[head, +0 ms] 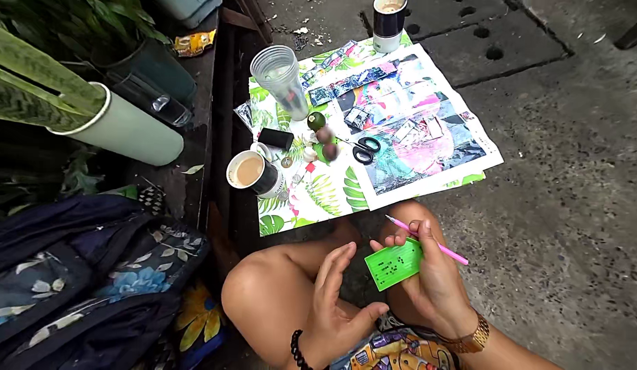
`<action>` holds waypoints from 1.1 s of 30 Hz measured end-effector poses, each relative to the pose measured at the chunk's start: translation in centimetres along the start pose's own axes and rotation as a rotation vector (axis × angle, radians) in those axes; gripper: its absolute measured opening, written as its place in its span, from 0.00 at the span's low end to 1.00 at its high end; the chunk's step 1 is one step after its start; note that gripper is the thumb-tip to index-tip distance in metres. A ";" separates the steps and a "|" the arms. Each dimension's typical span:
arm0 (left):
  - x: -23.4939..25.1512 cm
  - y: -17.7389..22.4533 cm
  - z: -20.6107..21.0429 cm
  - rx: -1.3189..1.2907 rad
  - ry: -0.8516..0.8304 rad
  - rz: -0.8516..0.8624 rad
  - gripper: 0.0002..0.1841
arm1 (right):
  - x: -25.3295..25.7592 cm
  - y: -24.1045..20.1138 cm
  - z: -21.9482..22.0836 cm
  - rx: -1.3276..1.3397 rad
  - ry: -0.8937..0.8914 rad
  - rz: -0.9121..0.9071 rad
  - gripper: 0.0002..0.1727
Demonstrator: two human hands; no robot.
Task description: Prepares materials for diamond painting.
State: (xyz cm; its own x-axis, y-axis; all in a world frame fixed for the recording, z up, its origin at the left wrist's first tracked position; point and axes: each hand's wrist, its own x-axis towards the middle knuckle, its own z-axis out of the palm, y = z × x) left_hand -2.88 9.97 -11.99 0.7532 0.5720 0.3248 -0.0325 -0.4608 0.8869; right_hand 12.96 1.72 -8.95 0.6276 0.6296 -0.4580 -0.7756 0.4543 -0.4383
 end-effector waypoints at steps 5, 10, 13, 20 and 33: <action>0.5 0.7 0.4 0.100 0.022 0.002 0.41 | 0.0 0.4 -0.1 0.002 -0.032 -0.047 0.23; 0.9 1.2 0.5 0.209 0.033 -0.004 0.38 | -0.2 0.8 -0.3 -0.005 -0.086 -0.063 0.23; 1.1 1.4 0.5 0.254 0.030 -0.002 0.33 | -0.3 0.9 -0.2 -0.010 -0.090 -0.062 0.23; 1.2 2.7 -1.2 0.244 -0.044 0.012 0.28 | 0.0 -1.3 -2.6 -0.332 -0.288 -0.069 0.20; 0.3 3.7 -3.7 0.226 -0.427 0.077 0.27 | -3.8 -4.5 -5.8 -0.366 -0.414 0.798 0.21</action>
State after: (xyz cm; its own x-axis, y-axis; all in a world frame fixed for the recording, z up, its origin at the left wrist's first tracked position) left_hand -5.20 10.87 -7.39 0.9578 0.2234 0.1809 0.0096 -0.6538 0.7566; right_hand 14.48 -6.36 -9.70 -0.2015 0.8714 -0.4473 -0.8498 -0.3826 -0.3626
